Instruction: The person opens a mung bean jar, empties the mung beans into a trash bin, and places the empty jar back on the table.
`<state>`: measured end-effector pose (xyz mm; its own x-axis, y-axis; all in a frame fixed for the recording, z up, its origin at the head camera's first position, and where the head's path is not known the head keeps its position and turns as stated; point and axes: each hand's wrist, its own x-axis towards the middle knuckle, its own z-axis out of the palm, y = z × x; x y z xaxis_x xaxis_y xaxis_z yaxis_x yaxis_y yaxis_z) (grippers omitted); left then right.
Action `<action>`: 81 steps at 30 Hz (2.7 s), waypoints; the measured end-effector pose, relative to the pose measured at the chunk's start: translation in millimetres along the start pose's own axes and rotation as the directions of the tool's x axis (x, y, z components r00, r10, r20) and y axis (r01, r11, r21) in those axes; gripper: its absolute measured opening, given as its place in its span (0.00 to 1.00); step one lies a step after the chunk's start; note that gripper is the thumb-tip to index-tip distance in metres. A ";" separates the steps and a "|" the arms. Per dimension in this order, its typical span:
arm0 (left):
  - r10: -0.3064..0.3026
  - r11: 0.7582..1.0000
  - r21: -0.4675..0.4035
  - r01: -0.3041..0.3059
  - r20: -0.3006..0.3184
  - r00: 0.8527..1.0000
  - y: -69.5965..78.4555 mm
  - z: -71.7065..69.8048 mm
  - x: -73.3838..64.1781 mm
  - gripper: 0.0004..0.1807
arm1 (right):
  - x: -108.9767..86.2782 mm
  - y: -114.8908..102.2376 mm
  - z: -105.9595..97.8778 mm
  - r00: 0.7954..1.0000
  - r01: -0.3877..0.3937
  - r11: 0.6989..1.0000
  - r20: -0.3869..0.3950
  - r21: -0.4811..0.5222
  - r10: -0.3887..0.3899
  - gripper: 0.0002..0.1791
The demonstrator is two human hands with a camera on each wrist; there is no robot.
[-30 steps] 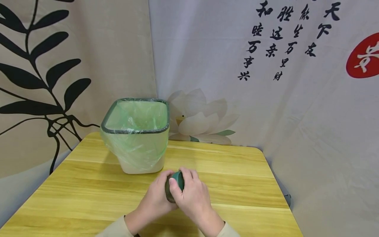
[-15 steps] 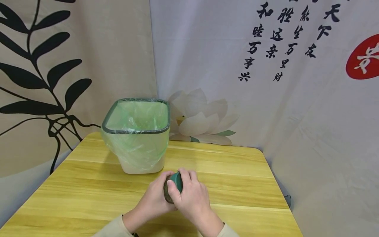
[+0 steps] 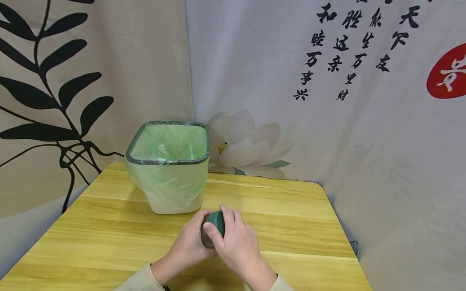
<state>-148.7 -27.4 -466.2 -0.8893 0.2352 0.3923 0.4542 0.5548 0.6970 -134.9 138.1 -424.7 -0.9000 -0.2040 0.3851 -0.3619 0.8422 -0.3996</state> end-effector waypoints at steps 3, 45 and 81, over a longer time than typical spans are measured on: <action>0.039 0.998 0.054 -0.035 -0.068 0.997 -3.1 2.0 0.2 0.45 | 2.2 0.9 -3.9 0.999 -0.030 0.999 0.030 0.030 0.029 0.32; 0.093 0.986 0.152 -0.073 -0.127 0.988 12.3 7.9 -1.3 0.46 | 2.7 0.1 7.7 0.994 -0.040 0.991 -0.096 0.129 0.053 0.23; -0.008 1.000 0.004 0.008 -0.018 1.000 6.2 5.2 -4.0 0.46 | 1.8 -1.8 -1.4 0.998 -0.047 0.997 0.044 0.065 0.044 0.31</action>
<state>-142.6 -20.8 -466.5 -0.8919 0.2165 0.3970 0.4465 0.5604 0.6976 -135.5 136.9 -422.2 -0.9248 -0.1884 0.3305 -0.3343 0.8169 -0.4700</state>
